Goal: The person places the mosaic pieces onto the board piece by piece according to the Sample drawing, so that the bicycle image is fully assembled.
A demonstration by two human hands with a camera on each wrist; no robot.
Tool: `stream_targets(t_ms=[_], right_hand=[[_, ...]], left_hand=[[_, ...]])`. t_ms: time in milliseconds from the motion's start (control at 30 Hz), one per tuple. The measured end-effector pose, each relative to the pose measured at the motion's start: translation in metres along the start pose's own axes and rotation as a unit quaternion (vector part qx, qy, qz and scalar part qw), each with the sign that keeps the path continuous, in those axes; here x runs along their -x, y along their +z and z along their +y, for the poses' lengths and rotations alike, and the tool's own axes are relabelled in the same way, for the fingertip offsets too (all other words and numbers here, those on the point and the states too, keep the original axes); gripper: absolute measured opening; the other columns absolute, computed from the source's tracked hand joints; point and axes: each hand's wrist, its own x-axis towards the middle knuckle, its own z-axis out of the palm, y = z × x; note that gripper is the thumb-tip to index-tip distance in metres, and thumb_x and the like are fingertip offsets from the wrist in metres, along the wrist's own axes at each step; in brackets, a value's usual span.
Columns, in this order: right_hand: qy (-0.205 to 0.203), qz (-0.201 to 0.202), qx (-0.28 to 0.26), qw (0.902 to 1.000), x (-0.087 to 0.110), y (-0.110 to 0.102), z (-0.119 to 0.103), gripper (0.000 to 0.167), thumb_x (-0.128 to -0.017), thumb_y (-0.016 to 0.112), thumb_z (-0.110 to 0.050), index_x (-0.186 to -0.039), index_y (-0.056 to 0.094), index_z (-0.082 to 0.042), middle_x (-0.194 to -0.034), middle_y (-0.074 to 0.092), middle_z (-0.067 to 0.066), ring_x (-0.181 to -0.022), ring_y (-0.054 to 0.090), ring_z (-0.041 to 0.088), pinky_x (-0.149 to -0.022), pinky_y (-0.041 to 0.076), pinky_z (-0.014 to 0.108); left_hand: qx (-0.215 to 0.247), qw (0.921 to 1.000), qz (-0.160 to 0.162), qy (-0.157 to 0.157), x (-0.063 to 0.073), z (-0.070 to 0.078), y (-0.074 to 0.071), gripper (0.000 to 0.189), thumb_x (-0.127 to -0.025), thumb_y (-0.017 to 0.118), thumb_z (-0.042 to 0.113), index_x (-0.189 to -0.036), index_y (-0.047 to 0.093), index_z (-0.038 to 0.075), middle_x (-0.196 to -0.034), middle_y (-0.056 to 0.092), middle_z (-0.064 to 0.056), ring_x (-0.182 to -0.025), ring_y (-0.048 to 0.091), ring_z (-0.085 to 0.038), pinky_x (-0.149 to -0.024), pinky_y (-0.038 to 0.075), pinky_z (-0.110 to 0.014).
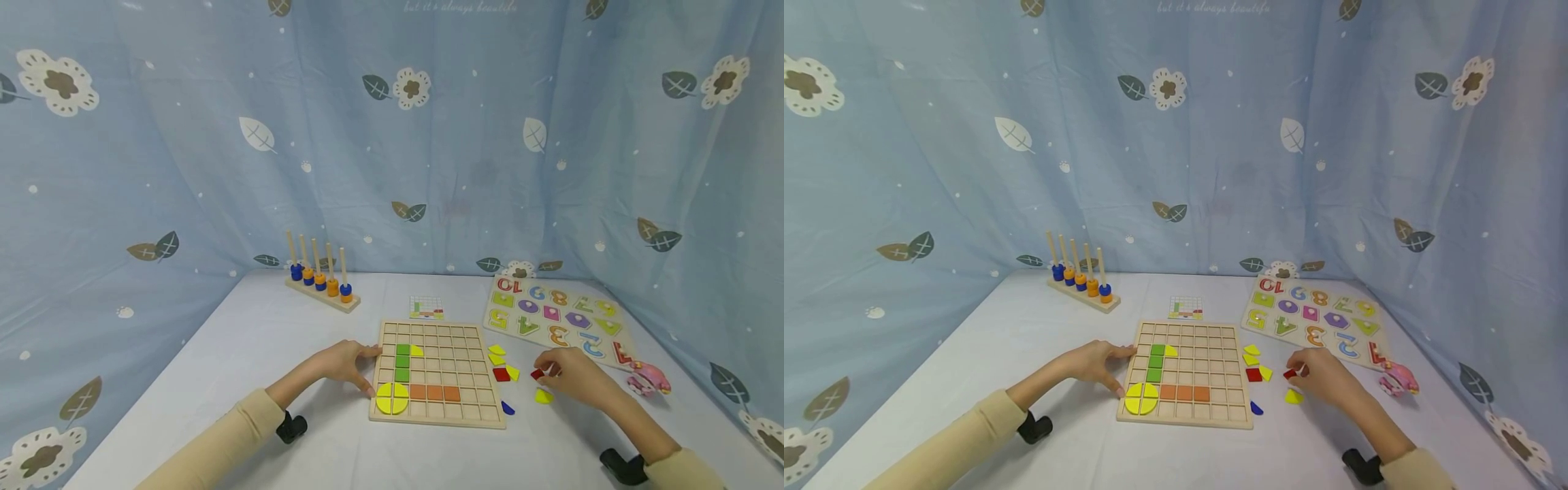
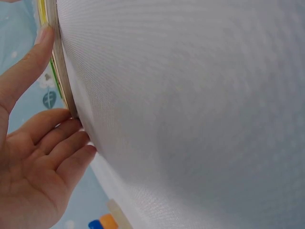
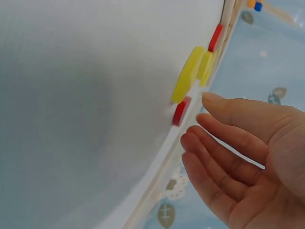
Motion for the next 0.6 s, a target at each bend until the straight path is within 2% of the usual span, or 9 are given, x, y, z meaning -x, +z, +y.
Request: stream_targets(t_ms=[267,600], right_hand=[[0.045,-0.015,-0.007,0.9989,-0.006,0.005,0.004,0.021,-0.074,0.082,-0.009,-0.092,0.071,-0.005,-0.078,0.062,-0.002,-0.07,0.054,0.015,-0.06,0.052,0.027],[0.036,-0.009,-0.019,0.9991,-0.012,0.011,0.006,0.018,-0.073,0.077,0.002,-0.087,0.07,-0.008,-0.077,0.062,-0.002,-0.069,0.053,0.015,-0.063,0.053,0.027]], left_hand=[[0.0,1.0,-0.002,0.0,0.0,0.001,0.0,0.087,-0.067,0.088,0.036,-0.141,0.05,0.008,-0.144,0.046,-0.014,-0.133,0.042,-0.034,-0.106,0.038,-0.047],[0.003,1.0,-0.002,0.006,0.0,0.0,0.0,0.088,-0.067,0.088,0.035,-0.141,0.05,0.007,-0.143,0.047,-0.014,-0.132,0.043,-0.032,-0.106,0.038,-0.046]])
